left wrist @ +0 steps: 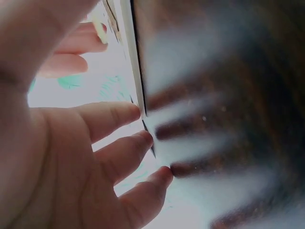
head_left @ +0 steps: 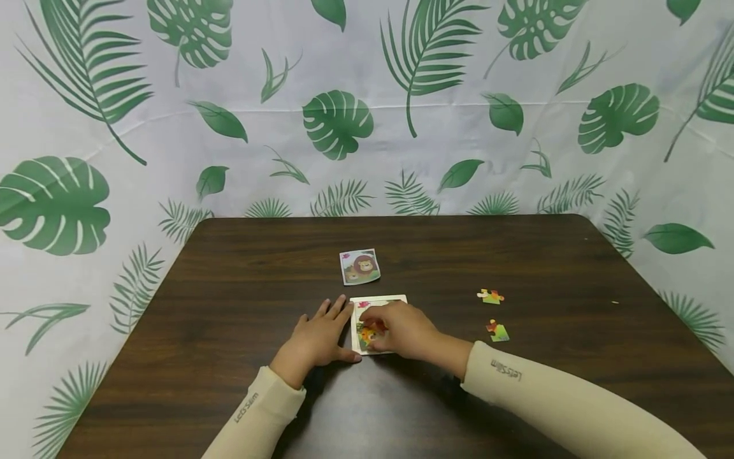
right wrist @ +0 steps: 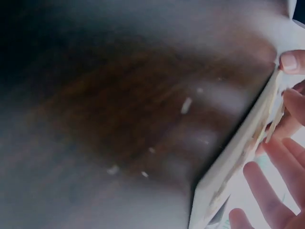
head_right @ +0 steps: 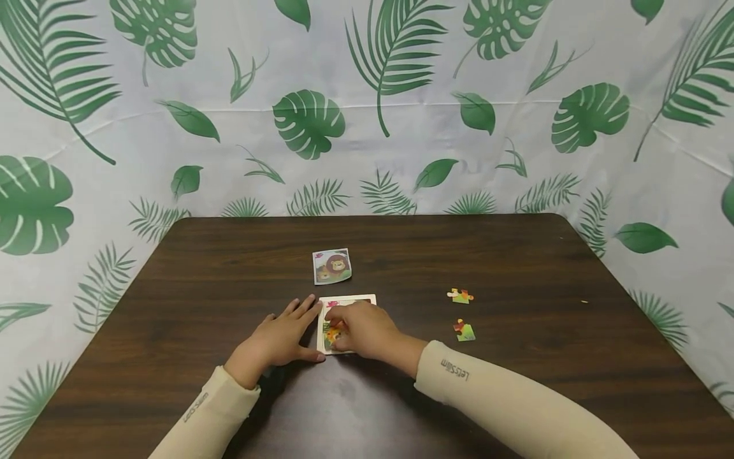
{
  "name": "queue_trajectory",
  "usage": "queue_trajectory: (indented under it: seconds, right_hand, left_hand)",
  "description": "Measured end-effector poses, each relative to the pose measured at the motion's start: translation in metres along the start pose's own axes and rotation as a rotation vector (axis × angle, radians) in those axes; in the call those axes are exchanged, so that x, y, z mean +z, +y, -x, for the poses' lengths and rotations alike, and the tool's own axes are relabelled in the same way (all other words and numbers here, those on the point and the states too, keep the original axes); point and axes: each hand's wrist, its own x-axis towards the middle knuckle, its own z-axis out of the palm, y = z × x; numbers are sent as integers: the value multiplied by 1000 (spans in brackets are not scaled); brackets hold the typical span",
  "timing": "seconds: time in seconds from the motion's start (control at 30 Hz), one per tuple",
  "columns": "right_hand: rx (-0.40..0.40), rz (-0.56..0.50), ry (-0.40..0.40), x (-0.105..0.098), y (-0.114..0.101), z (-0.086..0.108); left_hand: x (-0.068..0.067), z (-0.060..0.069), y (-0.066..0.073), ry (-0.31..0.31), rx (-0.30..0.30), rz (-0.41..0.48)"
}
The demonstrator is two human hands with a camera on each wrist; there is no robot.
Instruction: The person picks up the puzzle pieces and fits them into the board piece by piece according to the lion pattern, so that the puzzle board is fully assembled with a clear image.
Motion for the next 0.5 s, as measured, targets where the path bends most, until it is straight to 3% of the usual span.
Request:
queue_trajectory:
  seconds: [0.5]
  right_hand:
    - [29,118,24,6,-5,0]
  left_hand:
    - [2,-3,0,-1,-4,-12]
